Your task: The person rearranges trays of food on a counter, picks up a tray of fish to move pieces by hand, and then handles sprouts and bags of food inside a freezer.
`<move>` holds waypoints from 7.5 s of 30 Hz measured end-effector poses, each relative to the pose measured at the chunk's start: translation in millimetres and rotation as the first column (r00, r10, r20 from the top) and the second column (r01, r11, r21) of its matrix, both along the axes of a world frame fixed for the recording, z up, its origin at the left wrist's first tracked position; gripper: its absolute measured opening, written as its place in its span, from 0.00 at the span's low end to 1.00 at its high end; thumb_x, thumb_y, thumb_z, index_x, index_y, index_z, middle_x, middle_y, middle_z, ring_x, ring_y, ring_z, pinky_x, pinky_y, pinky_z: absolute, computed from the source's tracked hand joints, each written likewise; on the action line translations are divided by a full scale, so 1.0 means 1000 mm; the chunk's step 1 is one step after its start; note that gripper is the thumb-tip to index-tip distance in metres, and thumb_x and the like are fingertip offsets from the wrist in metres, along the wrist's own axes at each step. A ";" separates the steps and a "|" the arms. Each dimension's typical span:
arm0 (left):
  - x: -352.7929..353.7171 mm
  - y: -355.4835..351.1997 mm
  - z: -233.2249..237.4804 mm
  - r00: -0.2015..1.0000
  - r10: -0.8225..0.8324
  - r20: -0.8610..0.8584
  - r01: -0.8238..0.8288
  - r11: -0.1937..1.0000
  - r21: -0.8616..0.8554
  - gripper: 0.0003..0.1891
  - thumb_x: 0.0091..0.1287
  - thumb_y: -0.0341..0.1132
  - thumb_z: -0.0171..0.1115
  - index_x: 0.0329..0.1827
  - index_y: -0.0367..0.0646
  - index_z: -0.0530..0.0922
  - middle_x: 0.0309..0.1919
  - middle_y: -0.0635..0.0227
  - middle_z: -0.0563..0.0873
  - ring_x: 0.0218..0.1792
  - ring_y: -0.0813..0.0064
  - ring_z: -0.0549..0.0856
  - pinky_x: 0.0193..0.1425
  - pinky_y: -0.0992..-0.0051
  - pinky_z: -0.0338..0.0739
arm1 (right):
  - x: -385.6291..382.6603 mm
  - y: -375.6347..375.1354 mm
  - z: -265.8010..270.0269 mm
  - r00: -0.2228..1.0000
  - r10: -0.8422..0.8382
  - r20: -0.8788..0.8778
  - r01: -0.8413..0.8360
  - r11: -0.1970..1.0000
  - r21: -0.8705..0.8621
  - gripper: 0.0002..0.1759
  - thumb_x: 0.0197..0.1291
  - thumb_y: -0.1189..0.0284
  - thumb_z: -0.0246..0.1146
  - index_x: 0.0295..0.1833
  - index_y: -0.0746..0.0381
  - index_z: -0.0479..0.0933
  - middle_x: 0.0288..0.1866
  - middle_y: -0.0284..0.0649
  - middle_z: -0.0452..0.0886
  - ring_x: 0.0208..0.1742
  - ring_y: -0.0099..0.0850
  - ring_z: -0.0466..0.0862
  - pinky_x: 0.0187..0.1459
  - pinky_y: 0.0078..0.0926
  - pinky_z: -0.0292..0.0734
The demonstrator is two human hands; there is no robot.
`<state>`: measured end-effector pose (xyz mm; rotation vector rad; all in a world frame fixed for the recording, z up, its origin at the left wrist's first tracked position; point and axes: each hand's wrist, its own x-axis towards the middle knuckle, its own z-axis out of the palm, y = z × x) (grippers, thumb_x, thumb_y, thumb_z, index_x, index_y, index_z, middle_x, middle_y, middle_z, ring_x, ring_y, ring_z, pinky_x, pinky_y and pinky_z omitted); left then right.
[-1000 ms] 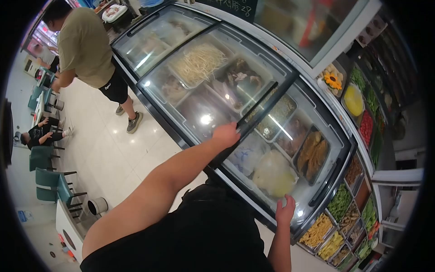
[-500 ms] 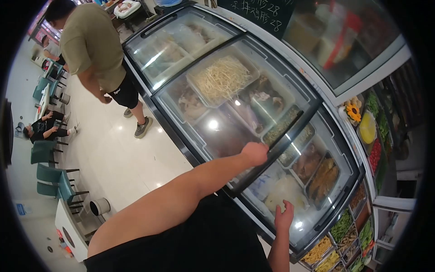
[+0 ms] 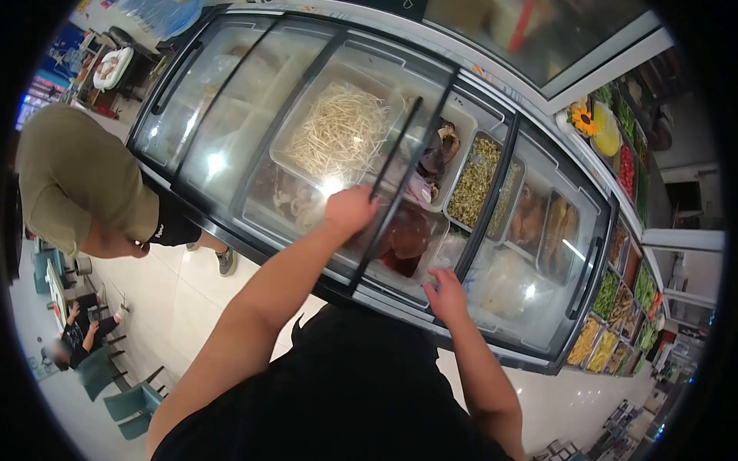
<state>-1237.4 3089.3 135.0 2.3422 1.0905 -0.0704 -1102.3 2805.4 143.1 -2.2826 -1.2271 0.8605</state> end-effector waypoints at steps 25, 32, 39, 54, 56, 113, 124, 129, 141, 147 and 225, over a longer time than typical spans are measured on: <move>-0.061 0.092 0.006 0.978 0.106 -0.182 -0.089 0.991 0.098 0.15 0.64 0.46 0.59 0.43 0.43 0.78 0.38 0.56 0.84 0.39 0.54 0.86 0.43 0.57 0.81 | -0.025 0.276 -0.136 0.224 -0.497 -0.839 0.839 0.536 -0.094 0.15 0.46 0.85 0.58 0.43 0.64 0.77 0.32 0.34 0.80 0.28 0.23 0.77 0.29 0.23 0.69; -0.062 0.089 0.005 0.980 0.112 -0.165 -0.098 0.991 0.095 0.15 0.65 0.46 0.58 0.44 0.43 0.77 0.38 0.56 0.84 0.39 0.53 0.86 0.43 0.56 0.81 | 0.014 0.205 -0.117 0.243 -0.495 -0.834 0.873 0.487 -0.035 0.12 0.51 0.85 0.57 0.41 0.63 0.77 0.30 0.30 0.78 0.24 0.18 0.72 0.24 0.19 0.63; -0.061 0.088 0.004 0.983 0.100 -0.154 -0.085 0.991 0.100 0.15 0.65 0.46 0.59 0.44 0.43 0.77 0.39 0.56 0.84 0.40 0.53 0.86 0.43 0.56 0.80 | 0.045 0.111 -0.076 0.280 -0.624 -0.729 0.939 0.338 0.072 0.09 0.50 0.86 0.56 0.34 0.62 0.75 0.25 0.27 0.74 0.22 0.17 0.69 0.22 0.19 0.61; -0.038 0.028 0.035 0.980 0.161 0.120 -0.083 0.868 -0.489 0.25 0.61 0.52 0.65 0.51 0.40 0.79 0.39 0.62 0.86 0.43 0.63 0.86 0.44 0.64 0.79 | 0.039 -0.015 -0.011 0.160 -0.467 -0.870 0.923 0.382 -0.035 0.16 0.44 0.89 0.53 0.41 0.65 0.75 0.30 0.32 0.77 0.24 0.22 0.74 0.24 0.20 0.68; -0.032 0.004 0.028 0.934 0.293 0.204 0.041 0.478 -0.877 0.23 0.61 0.52 0.66 0.47 0.40 0.80 0.37 0.70 0.85 0.40 0.71 0.83 0.43 0.69 0.78 | 0.033 -0.015 0.005 0.163 -0.445 -0.881 0.915 0.401 -0.033 0.17 0.44 0.89 0.53 0.42 0.65 0.75 0.30 0.32 0.78 0.25 0.22 0.75 0.24 0.20 0.68; 0.136 -0.270 0.017 0.915 0.244 0.321 0.306 0.101 -0.947 0.16 0.49 0.35 0.58 0.41 0.40 0.77 0.34 0.70 0.78 0.39 0.72 0.77 0.49 0.72 0.71 | 0.124 -0.104 0.216 0.906 -0.210 0.367 0.141 0.969 0.205 0.33 0.54 0.58 0.69 0.62 0.64 0.71 0.60 0.54 0.76 0.63 0.48 0.75 0.61 0.40 0.72; 0.123 -0.264 0.044 0.914 0.307 0.267 0.251 0.090 -0.964 0.11 0.50 0.33 0.58 0.37 0.43 0.78 0.34 0.71 0.78 0.40 0.74 0.76 0.51 0.73 0.69 | 0.137 -0.068 0.163 0.934 -0.297 0.199 0.234 0.929 0.285 0.09 0.55 0.71 0.64 0.40 0.63 0.80 0.42 0.50 0.82 0.44 0.47 0.82 0.45 0.42 0.77; 0.118 -0.248 0.031 0.899 0.342 0.273 0.252 0.106 -0.962 0.12 0.49 0.34 0.59 0.38 0.42 0.76 0.34 0.71 0.77 0.41 0.73 0.76 0.51 0.73 0.69 | 0.140 -0.111 0.197 0.917 -0.171 0.361 0.134 0.983 0.125 0.14 0.55 0.70 0.67 0.47 0.61 0.80 0.51 0.48 0.81 0.52 0.45 0.81 0.54 0.39 0.75; 0.078 -0.145 0.007 0.831 0.492 0.259 0.275 0.040 -0.961 0.37 0.43 0.38 0.55 0.61 0.29 0.72 0.53 0.49 0.80 0.53 0.55 0.81 0.63 0.59 0.75 | 0.103 -0.174 0.171 0.834 -0.483 0.266 0.396 0.860 0.321 0.31 0.53 0.70 0.69 0.64 0.63 0.71 0.67 0.52 0.71 0.68 0.46 0.71 0.66 0.37 0.67; 0.017 -0.045 -0.003 0.702 0.608 0.371 0.022 0.502 -0.864 0.25 0.46 0.36 0.59 0.49 0.32 0.80 0.40 0.62 0.83 0.42 0.69 0.81 0.51 0.71 0.73 | 0.095 -0.203 0.153 0.845 -0.514 0.148 0.490 0.855 0.173 0.26 0.55 0.69 0.68 0.59 0.65 0.73 0.64 0.53 0.73 0.65 0.48 0.73 0.65 0.37 0.67; -0.019 0.040 0.009 0.957 0.241 -0.164 -0.177 0.927 0.329 0.17 0.60 0.45 0.61 0.43 0.41 0.82 0.41 0.50 0.86 0.44 0.50 0.85 0.48 0.56 0.79 | 0.029 -0.265 0.017 0.782 -0.555 0.284 0.567 0.822 0.047 0.28 0.51 0.69 0.68 0.59 0.63 0.72 0.63 0.55 0.71 0.65 0.52 0.70 0.66 0.42 0.66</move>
